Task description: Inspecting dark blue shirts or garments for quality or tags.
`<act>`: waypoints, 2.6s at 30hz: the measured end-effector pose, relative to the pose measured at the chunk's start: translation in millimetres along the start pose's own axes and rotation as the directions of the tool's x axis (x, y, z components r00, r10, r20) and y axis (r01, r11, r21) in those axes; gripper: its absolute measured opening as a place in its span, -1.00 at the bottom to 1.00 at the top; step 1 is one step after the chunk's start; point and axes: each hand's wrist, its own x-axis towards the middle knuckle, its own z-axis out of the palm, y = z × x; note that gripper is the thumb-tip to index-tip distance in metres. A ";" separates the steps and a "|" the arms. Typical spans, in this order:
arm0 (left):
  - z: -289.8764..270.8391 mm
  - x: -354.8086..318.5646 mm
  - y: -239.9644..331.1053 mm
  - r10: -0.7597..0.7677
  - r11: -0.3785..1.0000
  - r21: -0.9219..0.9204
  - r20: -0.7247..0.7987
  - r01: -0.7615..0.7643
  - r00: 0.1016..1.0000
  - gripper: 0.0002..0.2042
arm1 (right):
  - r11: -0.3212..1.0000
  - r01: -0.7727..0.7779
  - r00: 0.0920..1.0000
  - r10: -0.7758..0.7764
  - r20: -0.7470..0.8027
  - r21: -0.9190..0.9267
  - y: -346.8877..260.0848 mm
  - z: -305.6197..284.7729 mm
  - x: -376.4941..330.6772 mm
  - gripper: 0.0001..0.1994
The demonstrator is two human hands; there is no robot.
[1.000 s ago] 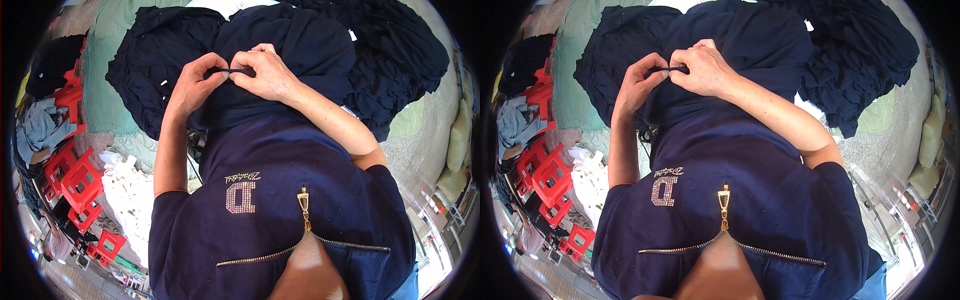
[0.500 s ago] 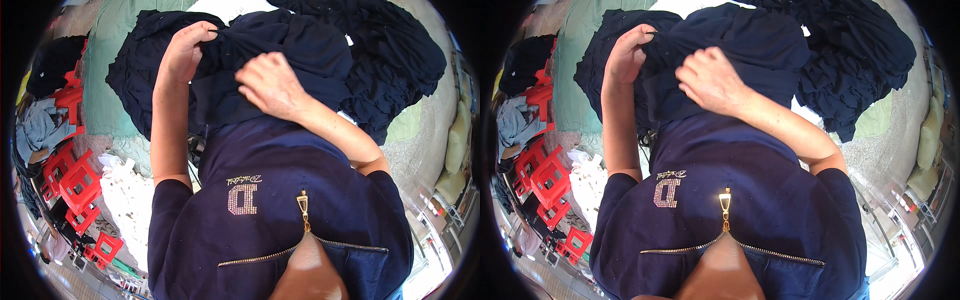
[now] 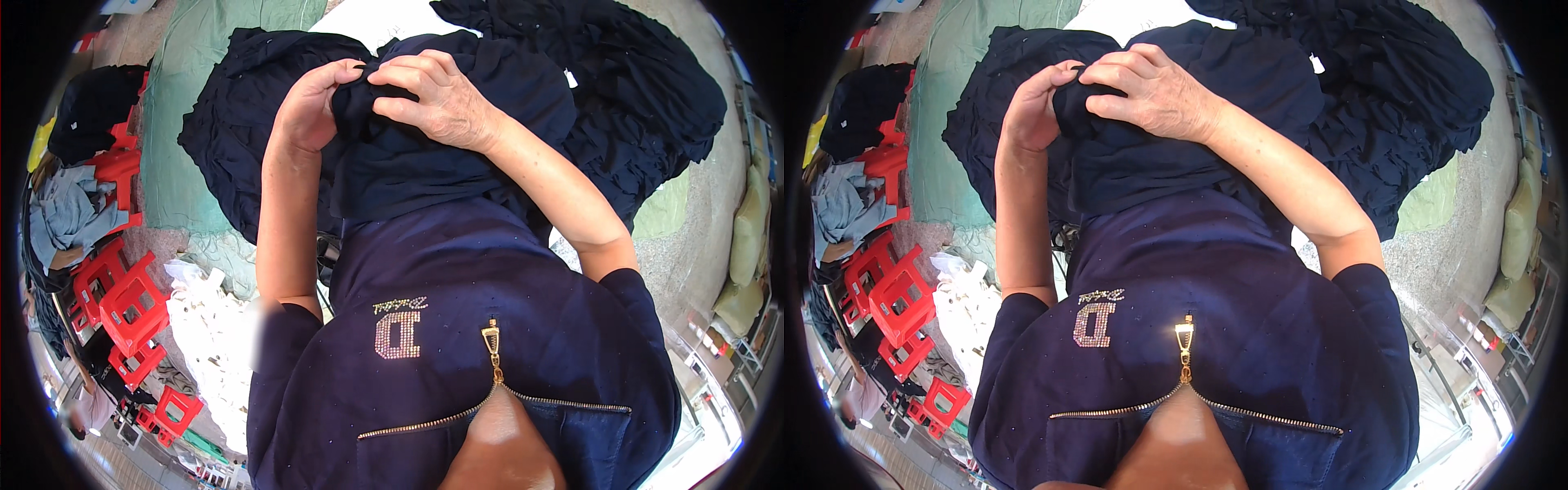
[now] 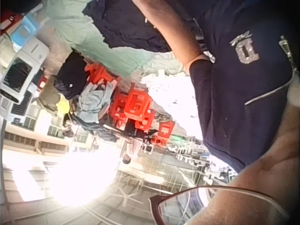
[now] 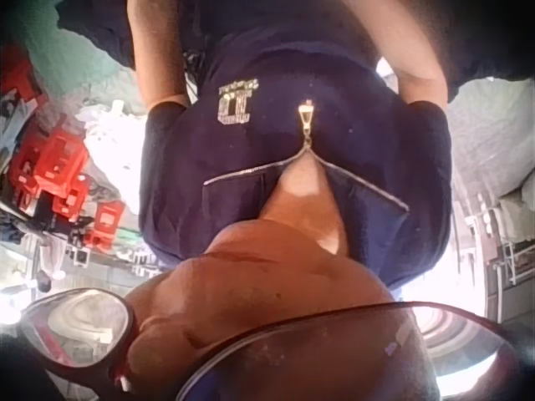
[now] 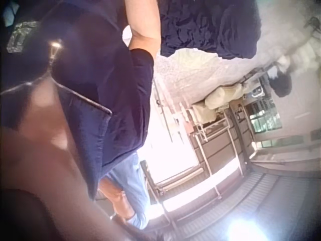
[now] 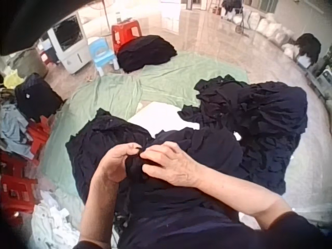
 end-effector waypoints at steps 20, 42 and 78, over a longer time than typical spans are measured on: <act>24.9 -22.6 -36.4 0.054 0.998 -0.008 -0.073 -0.054 0.996 -0.79 | 0.849 -0.311 0.940 0.341 0.007 0.427 -14.6 -10.2 -2.6 -0.71; 78.0 -46.0 -19.9 0.303 0.946 0.182 -0.206 -0.268 0.930 -0.88 | 0.732 -0.409 0.830 0.547 -0.111 0.545 -38.8 -28.7 -4.1 -0.81; 91.7 -49.5 1.4 0.261 0.741 0.667 -0.177 -0.080 0.949 -0.97 | 0.793 -0.491 0.871 0.440 0.219 0.360 -33.5 -52.4 14.6 -0.88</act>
